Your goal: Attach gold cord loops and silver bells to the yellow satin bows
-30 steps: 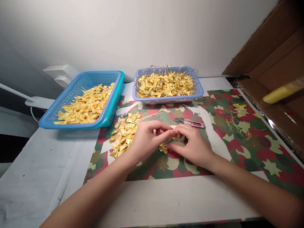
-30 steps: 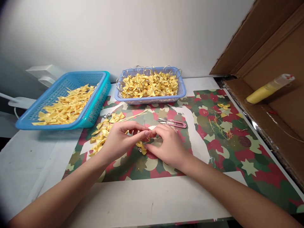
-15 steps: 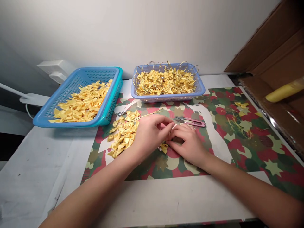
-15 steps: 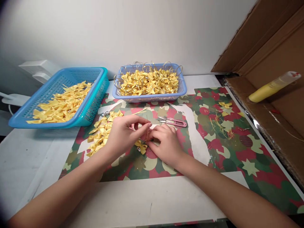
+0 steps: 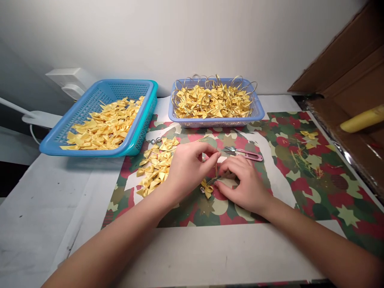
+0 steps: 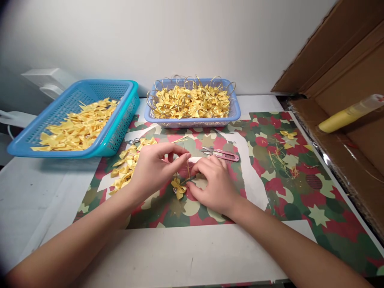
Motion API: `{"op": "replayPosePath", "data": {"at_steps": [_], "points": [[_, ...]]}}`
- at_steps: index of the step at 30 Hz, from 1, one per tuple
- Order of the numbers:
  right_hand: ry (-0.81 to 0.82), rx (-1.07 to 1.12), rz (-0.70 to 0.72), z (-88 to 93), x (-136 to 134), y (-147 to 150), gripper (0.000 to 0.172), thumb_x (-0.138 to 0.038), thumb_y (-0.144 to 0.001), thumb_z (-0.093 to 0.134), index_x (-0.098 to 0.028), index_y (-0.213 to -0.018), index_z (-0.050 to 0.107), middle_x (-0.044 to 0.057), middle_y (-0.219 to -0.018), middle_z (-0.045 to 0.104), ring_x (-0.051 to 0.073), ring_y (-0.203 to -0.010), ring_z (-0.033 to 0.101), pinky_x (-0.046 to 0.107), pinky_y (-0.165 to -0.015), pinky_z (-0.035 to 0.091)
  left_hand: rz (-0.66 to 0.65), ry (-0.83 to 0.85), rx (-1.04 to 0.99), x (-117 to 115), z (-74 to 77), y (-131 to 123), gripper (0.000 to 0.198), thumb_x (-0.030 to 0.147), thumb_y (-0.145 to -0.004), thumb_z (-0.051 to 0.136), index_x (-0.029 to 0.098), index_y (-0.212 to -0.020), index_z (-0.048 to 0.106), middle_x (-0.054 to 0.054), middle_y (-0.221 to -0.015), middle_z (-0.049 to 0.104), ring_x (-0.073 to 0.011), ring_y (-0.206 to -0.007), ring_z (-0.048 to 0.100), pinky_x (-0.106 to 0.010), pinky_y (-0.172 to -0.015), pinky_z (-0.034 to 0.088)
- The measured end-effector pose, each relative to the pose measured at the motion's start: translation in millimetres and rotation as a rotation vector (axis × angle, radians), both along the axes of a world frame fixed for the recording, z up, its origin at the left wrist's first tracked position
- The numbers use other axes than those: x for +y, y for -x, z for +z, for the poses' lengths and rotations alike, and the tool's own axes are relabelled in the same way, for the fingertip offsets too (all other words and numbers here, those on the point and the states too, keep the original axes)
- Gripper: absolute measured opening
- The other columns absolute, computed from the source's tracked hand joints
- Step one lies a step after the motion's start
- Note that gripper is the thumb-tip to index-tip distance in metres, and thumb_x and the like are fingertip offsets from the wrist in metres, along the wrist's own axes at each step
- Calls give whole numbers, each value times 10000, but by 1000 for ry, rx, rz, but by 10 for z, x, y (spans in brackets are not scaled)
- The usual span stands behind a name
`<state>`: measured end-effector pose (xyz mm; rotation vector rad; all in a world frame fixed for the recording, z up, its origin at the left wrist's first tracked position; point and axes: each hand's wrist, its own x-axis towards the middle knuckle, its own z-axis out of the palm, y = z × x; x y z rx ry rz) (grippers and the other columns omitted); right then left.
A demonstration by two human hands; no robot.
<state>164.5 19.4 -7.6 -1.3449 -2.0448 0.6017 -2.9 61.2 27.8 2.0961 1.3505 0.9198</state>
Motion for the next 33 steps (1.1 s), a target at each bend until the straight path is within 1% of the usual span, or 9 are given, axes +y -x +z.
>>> {"op": "replayPosePath", "data": {"at_steps": [1,3,6,9,14,20,25,29,33], "points": [[-50,-11,-12,-1,-10,2,166,-134,-722,685,-204,-720,535,-9,-735,612,191,-766,491,364,-758,365,1,9,0,-1,0,4,122,172,-812,657,182,-697,697,18,-677,740,-105,-557,572,-227,-578,429],[-158,-48,-1,-10,-28,3,160,-116,-741,669,-201,-706,538,-1,-782,641,195,-791,505,376,-778,349,9,24,4,-2,-2,11,126,185,-816,656,182,-698,699,19,-678,741,-100,-540,563,-227,-569,424],[-281,-117,20,-40,-42,4,119,-130,-806,660,-213,-731,619,1,-836,682,204,-832,533,394,-808,324,19,25,10,-1,-3,15,118,196,-814,660,184,-705,703,26,-664,736,-92,-511,546,-226,-557,416],[-342,-163,-11,-70,-42,11,70,-205,-850,674,-224,-783,677,5,-777,676,198,-796,527,391,-794,323,14,37,-1,-1,4,12,113,192,-813,657,183,-711,705,26,-667,737,-88,-504,545,-224,-562,422],[-399,-207,-48,-98,-23,48,105,-222,-877,662,-221,-777,694,-2,-716,670,186,-761,517,379,-775,314,7,51,-20,-10,23,9,129,176,-808,647,183,-690,698,25,-653,733,-91,-504,547,-226,-569,428],[-369,-256,-36,-115,3,107,147,-224,-907,620,-203,-770,670,1,-781,707,184,-747,505,382,-781,287,4,68,-25,-14,46,13,110,182,-799,643,187,-717,716,24,-639,727,-94,-494,530,-226,-559,422],[-283,-284,4,-116,26,121,134,-177,-927,566,-192,-817,642,9,-807,694,192,-771,504,377,-778,265,26,91,2,3,54,20,119,197,-796,635,192,-708,714,24,-644,728,-103,-506,541,-232,-558,416],[-207,-262,44,-110,26,126,133,-157,-907,574,-187,-780,601,16,-802,671,195,-795,507,369,-784,262,71,112,137,50,15,55,151,253,-814,616,202,-712,715,5,-696,747,-144,-584,607,-265,-595,424],[-101,-177,80,-76,-23,134,149,-153,-885,600,-193,-743,583,-8,-759,645,176,-785,503,355,-783,257,142,87,372,104,-35,96,180,289,-826,585,213,-741,726,-25,-701,748,-195,-637,645,-289,-571,398]]}}
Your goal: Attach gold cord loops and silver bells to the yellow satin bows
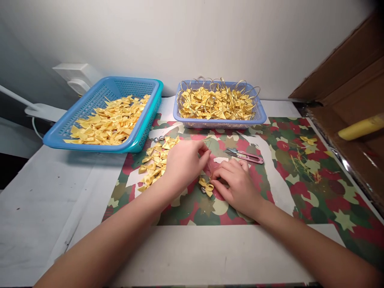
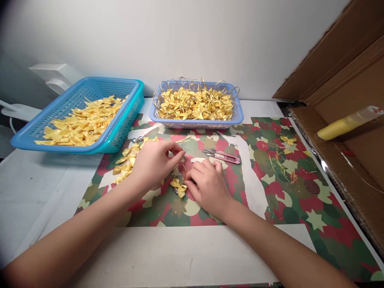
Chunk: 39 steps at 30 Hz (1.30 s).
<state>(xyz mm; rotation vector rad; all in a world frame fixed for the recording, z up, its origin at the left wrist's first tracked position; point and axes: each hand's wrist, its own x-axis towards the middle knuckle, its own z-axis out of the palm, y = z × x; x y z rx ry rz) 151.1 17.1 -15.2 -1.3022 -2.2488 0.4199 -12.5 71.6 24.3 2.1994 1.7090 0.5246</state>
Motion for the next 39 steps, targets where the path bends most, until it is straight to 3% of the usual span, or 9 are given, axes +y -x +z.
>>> {"op": "replayPosePath", "data": {"at_steps": [4,10,22,28,35,39], "points": [[85,25,23,41,-52,3,142,-152,-877,603,-194,-742,586,-13,-769,642,164,-788,509,345,-761,254,17,-87,160,36,-30,37,185,254,-836,563,212,-779,734,-49,-751,757,-229,-695,668,-295,-547,369],[106,28,52,57,-65,2,131,-140,-870,598,-198,-753,582,-18,-760,621,158,-789,511,343,-778,272,3,-130,213,71,-52,75,174,273,-854,581,205,-784,725,-64,-755,755,-241,-681,670,-302,-522,346],[144,16,86,46,-79,9,142,-159,-879,596,-193,-745,563,-16,-746,591,158,-765,476,355,-799,270,8,-82,101,78,-46,72,180,271,-869,573,195,-812,725,-67,-806,767,-251,-713,670,-318,-589,380],[176,61,83,66,-83,-4,97,-161,-855,619,-202,-767,621,-12,-756,625,165,-783,505,373,-808,278,2,-100,-29,74,-7,90,164,276,-855,603,196,-777,722,-39,-712,745,-190,-588,609,-302,-581,380],[185,147,-11,49,-48,-11,123,-151,-855,615,-224,-782,683,7,-735,661,189,-769,550,401,-804,338,-45,-171,-233,11,86,69,123,237,-832,635,196,-749,716,-2,-700,746,-153,-598,612,-274,-617,424],[56,233,-128,72,-15,-31,117,-143,-851,612,-235,-820,678,12,-777,672,196,-778,568,383,-773,394,-63,-154,-289,-16,113,62,119,219,-821,639,191,-727,706,2,-704,749,-144,-595,607,-265,-594,419]]}}
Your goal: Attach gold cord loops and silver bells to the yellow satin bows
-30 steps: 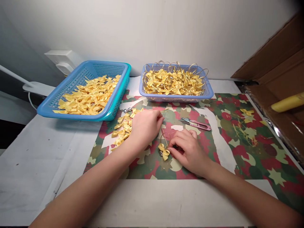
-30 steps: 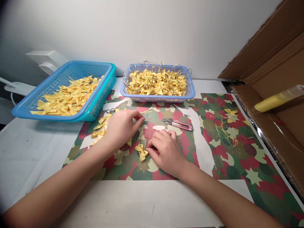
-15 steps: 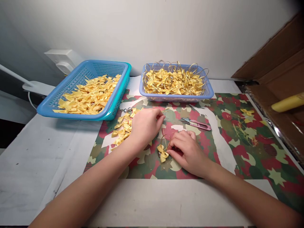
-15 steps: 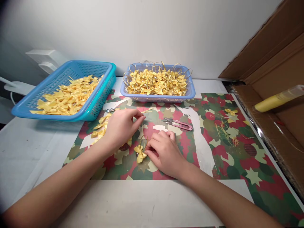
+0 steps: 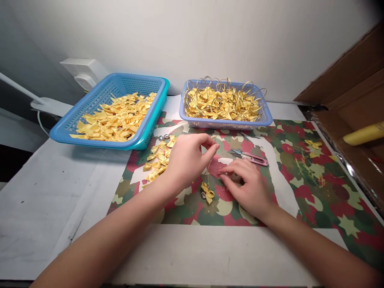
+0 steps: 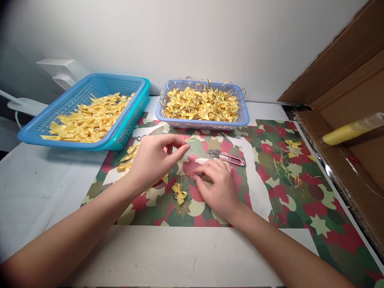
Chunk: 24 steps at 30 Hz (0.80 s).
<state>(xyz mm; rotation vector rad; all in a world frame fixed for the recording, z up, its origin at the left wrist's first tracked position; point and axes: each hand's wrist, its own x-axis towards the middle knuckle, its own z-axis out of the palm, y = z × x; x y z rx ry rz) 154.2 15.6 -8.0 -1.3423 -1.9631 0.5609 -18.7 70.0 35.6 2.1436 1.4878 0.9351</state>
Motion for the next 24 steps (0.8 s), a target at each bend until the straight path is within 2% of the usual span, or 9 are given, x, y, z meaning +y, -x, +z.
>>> {"op": "replayPosePath", "data": {"at_steps": [3,12,17,22,24], "points": [[-96,21,-41,49,-20,27,99,-159,-832,628,-230,-779,673,12,-756,636,198,-781,556,386,-777,405,-16,19,-17,-13,17,-3,131,214,-819,638,185,-706,697,3,-696,745,-134,-587,597,-262,-585,412],[105,-100,-49,66,-20,219,134,-246,-867,638,-250,-761,720,32,-830,629,224,-855,525,397,-759,413,-41,52,-137,-82,112,-49,128,200,-812,633,187,-701,695,9,-672,731,-119,-564,581,-250,-561,425],[47,-152,-90,82,19,195,250,-265,-869,623,-238,-632,698,42,-817,624,225,-815,497,422,-747,384,-52,91,-164,-82,131,-49,141,182,-814,630,185,-685,690,18,-662,730,-117,-567,587,-253,-571,428],[34,-286,-73,117,12,197,320,-302,-911,566,-234,-634,712,61,-898,625,250,-870,471,453,-759,361,-59,117,-181,-83,130,-48,137,174,-813,632,178,-689,690,7,-702,743,-127,-614,612,-259,-586,432],[49,-286,-70,117,13,209,299,-287,-910,564,-237,-659,719,63,-915,622,254,-879,467,459,-770,367,-66,133,-181,-88,127,-48,150,175,-813,629,178,-675,688,1,-710,747,-132,-616,616,-265,-590,435]]}}
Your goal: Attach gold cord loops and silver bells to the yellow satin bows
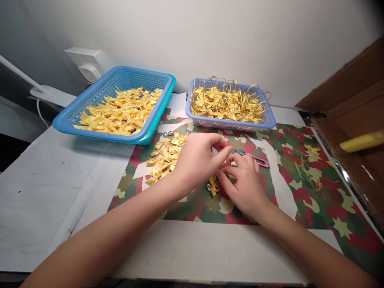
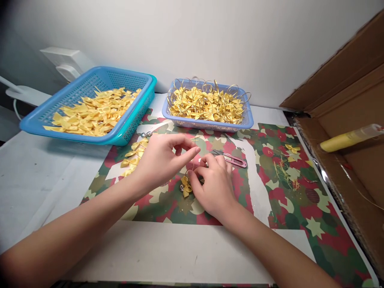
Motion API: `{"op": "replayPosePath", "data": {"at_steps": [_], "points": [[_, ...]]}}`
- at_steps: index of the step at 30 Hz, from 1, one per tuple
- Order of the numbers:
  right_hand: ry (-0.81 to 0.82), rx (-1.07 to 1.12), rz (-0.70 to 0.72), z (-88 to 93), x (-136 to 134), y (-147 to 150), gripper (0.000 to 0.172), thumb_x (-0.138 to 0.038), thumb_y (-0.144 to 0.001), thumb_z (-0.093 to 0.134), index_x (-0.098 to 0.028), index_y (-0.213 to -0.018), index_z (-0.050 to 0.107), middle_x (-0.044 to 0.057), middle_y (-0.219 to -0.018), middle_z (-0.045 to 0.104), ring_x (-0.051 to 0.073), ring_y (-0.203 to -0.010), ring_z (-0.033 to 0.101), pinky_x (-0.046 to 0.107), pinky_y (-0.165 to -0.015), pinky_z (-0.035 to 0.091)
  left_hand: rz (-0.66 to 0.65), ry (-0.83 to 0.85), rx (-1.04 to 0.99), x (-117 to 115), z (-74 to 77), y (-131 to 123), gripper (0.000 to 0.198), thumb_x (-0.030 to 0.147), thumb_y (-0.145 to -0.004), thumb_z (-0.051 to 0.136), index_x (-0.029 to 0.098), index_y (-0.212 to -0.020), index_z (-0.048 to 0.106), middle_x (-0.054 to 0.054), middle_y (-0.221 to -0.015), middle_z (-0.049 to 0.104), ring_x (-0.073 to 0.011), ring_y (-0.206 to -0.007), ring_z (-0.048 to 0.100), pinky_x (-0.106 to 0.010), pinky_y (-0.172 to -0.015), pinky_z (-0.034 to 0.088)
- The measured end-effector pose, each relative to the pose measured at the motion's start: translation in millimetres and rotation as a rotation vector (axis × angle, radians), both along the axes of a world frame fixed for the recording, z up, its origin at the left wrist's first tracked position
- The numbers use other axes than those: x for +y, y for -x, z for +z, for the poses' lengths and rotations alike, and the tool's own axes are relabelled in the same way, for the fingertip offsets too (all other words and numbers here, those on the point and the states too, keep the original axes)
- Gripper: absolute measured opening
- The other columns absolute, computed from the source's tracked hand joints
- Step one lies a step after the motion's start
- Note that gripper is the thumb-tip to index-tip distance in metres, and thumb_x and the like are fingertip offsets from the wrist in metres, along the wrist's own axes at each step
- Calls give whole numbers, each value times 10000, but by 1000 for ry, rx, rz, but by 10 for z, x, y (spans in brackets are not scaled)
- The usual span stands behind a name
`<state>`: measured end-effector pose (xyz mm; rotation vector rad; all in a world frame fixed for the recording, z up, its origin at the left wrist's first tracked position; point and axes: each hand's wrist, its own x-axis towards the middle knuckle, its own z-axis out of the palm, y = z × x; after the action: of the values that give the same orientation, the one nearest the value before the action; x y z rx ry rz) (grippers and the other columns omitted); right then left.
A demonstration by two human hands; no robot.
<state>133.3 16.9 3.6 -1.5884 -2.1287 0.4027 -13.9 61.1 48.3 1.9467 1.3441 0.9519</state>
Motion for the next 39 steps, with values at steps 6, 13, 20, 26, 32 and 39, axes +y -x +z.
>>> {"op": "replayPosePath", "data": {"at_steps": [6,13,20,26,32,39], "points": [[86,153,-58,-85,32,38,115,-271,-813,695,-254,-701,718,58,-952,620,282,-949,459,479,-822,417,-13,18,-5,1,1,2,180,169,-808,622,177,-638,682,-6,-712,749,-131,-606,611,-267,-587,426],[138,222,-27,-92,21,12,159,-242,-834,658,-241,-680,696,55,-1015,609,286,-1049,476,499,-940,395,53,0,72,130,-152,62,139,206,-804,629,172,-690,702,-12,-698,746,-141,-595,605,-268,-583,419],[227,210,51,-52,6,-59,197,-252,-871,602,-247,-703,705,52,-1077,590,281,-1089,458,501,-978,379,115,-9,246,240,-273,122,152,243,-822,616,170,-749,728,-43,-663,731,-169,-586,601,-290,-597,410],[240,222,53,-76,15,-85,211,-274,-890,588,-251,-725,719,55,-1071,589,277,-1080,461,517,-981,372,122,-41,227,250,-254,143,154,256,-823,624,175,-754,736,-34,-654,727,-169,-592,602,-288,-595,400],[255,233,48,-91,19,-69,178,-262,-875,613,-256,-731,718,49,-1040,591,275,-1081,461,520,-973,371,131,-131,184,266,-180,188,161,259,-835,629,175,-749,735,-20,-683,734,-159,-615,604,-281,-584,378],[255,219,55,-87,14,-64,180,-253,-872,608,-254,-722,708,47,-1036,589,277,-1084,457,526,-976,356,153,-246,168,291,-164,224,132,236,-819,661,170,-722,721,7,-626,695,-136,-572,584,-262,-584,383]]}}
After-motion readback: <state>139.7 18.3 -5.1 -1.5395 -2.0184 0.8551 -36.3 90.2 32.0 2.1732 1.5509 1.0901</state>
